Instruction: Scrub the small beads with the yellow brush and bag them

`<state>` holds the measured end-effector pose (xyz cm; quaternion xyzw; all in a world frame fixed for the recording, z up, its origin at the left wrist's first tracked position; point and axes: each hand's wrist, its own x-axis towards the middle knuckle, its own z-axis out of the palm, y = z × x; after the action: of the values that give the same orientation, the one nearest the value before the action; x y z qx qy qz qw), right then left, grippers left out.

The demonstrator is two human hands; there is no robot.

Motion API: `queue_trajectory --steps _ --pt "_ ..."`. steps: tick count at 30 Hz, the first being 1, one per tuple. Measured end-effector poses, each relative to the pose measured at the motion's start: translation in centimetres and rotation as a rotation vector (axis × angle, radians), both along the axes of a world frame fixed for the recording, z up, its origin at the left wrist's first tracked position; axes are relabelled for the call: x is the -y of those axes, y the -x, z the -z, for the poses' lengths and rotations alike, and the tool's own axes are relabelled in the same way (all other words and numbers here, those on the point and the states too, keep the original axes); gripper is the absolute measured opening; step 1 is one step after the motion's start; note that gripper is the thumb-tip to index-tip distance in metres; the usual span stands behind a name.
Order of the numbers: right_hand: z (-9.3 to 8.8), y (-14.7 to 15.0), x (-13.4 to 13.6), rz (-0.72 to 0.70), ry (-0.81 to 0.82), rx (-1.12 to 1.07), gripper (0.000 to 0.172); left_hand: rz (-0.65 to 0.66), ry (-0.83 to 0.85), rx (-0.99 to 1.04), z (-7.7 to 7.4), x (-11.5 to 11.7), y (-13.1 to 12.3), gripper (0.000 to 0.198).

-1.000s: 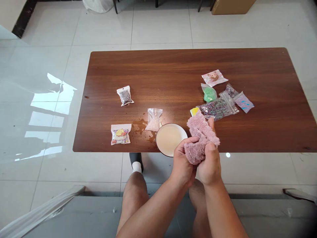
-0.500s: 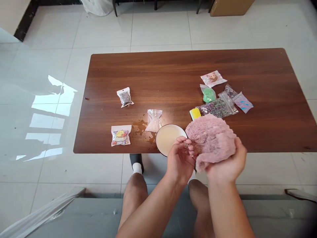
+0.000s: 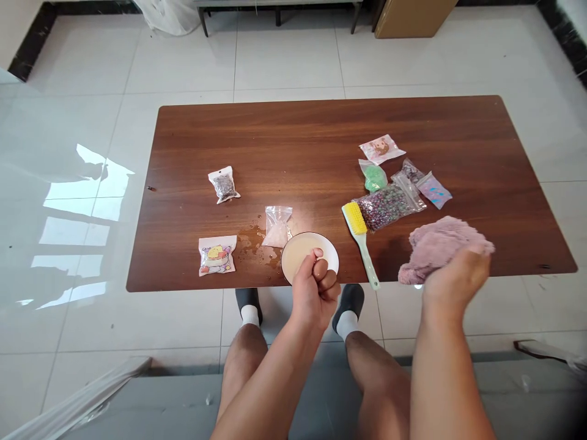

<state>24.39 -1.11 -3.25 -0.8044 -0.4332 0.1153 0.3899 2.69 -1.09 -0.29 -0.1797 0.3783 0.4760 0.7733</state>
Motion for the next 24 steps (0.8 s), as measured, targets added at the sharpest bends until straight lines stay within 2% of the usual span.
queue_trajectory --steps 3,5,7,9,14,17,20,21,23,24 --pt "1.7 -1.9 -0.3 0.044 0.169 0.17 0.055 -0.059 -0.004 0.017 0.3 -0.1 0.0 0.017" --pt "2.5 -2.1 -0.6 -0.024 0.245 0.221 0.053 -0.104 -0.017 0.04 0.6 -0.1 -0.1 0.018" --pt "2.8 -1.4 -0.7 -0.09 0.246 0.319 0.055 -0.156 -0.027 0.066 1.0 0.0 -0.3 0.019" --pt "2.9 0.1 -0.7 -0.153 0.262 0.408 0.047 -0.211 -0.042 0.084 1.2 -0.1 -0.5 0.021" --pt "3.7 3.6 -1.3 -0.36 0.51 0.316 0.024 -0.272 0.002 0.077 1.4 -0.7 -0.6 0.025" --pt "3.9 3.7 -1.4 -0.358 0.541 0.26 0.017 -0.267 0.014 0.021 1.2 -1.0 -0.6 0.018" --pt "2.0 3.9 -0.4 -0.343 0.531 0.128 0.027 -0.253 -0.047 -0.033 1.1 -0.9 -0.5 0.027" --pt "1.0 4.2 0.3 -0.352 0.521 0.064 0.033 -0.247 -0.064 -0.043 1.1 -0.9 -0.4 0.032" --pt "-1.6 5.3 1.8 -0.385 0.478 -0.229 0.048 -0.245 -0.083 -0.055 1.3 -0.9 -0.2 0.039" --pt "-2.9 6.0 2.7 -0.432 0.471 -0.226 0.053 -0.254 -0.09 -0.061 1.4 -1.0 -0.1 0.041"
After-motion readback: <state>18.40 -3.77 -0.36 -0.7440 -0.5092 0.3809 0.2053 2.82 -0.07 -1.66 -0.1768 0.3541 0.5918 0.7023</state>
